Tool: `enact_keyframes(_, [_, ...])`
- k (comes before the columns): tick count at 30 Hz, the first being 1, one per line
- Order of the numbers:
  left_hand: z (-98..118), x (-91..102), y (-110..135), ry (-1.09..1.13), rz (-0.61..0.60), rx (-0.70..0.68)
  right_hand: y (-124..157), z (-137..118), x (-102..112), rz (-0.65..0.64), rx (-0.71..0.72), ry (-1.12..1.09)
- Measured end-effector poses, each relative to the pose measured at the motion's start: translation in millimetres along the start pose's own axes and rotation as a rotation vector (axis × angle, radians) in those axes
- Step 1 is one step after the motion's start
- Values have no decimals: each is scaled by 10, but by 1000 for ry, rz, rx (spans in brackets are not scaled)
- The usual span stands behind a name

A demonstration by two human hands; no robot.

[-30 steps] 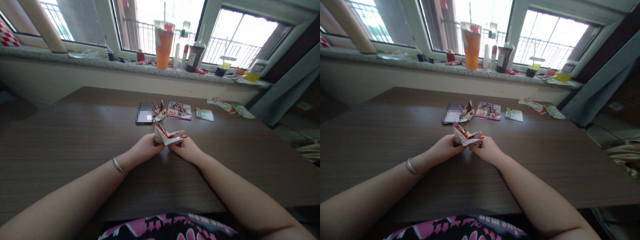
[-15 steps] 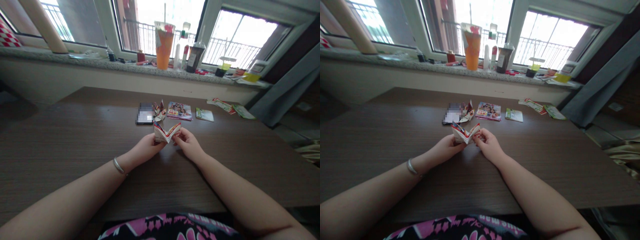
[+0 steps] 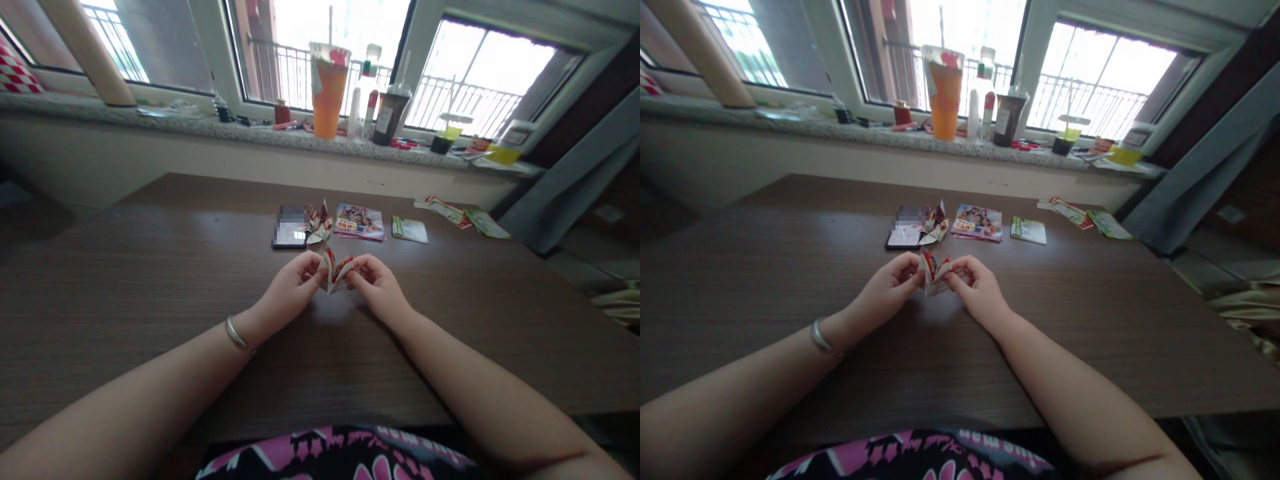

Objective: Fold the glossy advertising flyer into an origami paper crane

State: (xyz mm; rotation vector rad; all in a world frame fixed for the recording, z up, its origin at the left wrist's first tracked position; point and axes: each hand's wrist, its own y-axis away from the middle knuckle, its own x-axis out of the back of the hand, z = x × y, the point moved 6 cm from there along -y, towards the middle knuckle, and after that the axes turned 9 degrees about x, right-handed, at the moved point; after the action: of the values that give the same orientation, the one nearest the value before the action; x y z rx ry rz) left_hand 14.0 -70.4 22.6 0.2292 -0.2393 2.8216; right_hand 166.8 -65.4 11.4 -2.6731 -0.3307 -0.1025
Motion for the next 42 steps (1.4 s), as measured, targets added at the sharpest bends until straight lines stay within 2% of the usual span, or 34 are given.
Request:
enact_keyframes(5, [18, -35, 36, -33, 0, 17, -2, 30, 6, 14, -4, 4])
enact_keyframes(9, [16, -18, 47, 73, 20, 33, 1, 14, -13, -21, 14, 40])
enact_keyframes(20, [122, -18, 68, -56, 65, -28, 27, -315, 7, 42, 251, 270])
enact_keyframes(29, [15, -11, 61, 169, 50, 12, 30, -149, -7, 64, 97, 35])
enact_keyframes(35, [31, -31, 83, 116, 58, 31, 62, -217, -24, 28, 174, 219])
enact_keyframes(42, [53, -24, 74, 70, 74, 58, 45, -216, -44, 2, 149, 184])
